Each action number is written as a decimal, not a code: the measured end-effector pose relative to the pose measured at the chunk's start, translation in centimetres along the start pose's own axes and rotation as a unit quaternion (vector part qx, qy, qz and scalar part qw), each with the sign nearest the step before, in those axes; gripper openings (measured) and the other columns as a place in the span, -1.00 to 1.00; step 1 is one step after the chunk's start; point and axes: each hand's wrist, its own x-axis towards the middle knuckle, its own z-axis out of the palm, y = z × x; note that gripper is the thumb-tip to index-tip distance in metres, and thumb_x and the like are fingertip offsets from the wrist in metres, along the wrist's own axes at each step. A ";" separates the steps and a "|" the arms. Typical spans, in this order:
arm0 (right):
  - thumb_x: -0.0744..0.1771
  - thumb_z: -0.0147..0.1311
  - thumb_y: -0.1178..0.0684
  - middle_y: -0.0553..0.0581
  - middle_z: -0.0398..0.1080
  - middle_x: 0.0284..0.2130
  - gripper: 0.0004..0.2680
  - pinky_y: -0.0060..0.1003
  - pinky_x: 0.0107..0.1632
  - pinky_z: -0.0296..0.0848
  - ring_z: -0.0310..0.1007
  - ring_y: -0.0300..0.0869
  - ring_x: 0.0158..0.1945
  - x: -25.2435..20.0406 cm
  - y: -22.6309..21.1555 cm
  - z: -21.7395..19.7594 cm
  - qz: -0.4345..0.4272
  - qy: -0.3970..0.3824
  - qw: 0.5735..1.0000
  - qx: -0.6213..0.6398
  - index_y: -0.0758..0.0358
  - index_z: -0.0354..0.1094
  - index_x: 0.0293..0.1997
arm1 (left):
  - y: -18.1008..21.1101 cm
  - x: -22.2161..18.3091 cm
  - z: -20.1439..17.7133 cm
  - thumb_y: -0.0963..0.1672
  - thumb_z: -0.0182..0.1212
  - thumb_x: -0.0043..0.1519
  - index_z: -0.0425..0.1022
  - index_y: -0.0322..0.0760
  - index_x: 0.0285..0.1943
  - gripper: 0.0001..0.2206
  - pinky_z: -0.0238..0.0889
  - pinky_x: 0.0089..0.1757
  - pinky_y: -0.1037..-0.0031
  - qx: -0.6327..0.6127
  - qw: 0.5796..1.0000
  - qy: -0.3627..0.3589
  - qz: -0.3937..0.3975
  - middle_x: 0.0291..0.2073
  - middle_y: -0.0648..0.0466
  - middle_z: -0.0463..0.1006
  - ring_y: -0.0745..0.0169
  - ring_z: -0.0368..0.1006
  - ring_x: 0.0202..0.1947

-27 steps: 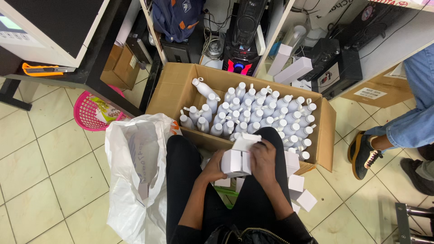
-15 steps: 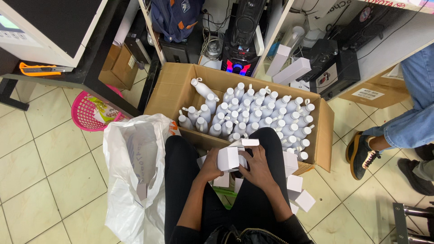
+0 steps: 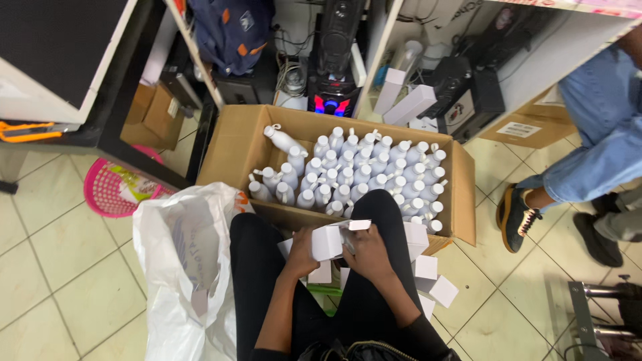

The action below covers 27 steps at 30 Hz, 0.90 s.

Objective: The person wraps individual white bottles in plastic and places them into white cardboard boxes.

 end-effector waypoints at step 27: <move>0.24 0.21 -0.11 0.37 0.43 -0.02 -0.54 0.05 -0.10 0.42 0.41 0.24 0.02 -0.4 0.6 2.8 0.022 -0.125 0.982 0.143 0.25 0.32 0.22 | -1.7 0.6 1.1 -0.21 0.62 -0.29 0.24 -0.15 0.36 -0.08 0.02 0.23 0.21 0.036 0.999 0.021 0.004 0.20 -0.03 0.41 -0.06 0.28 0.28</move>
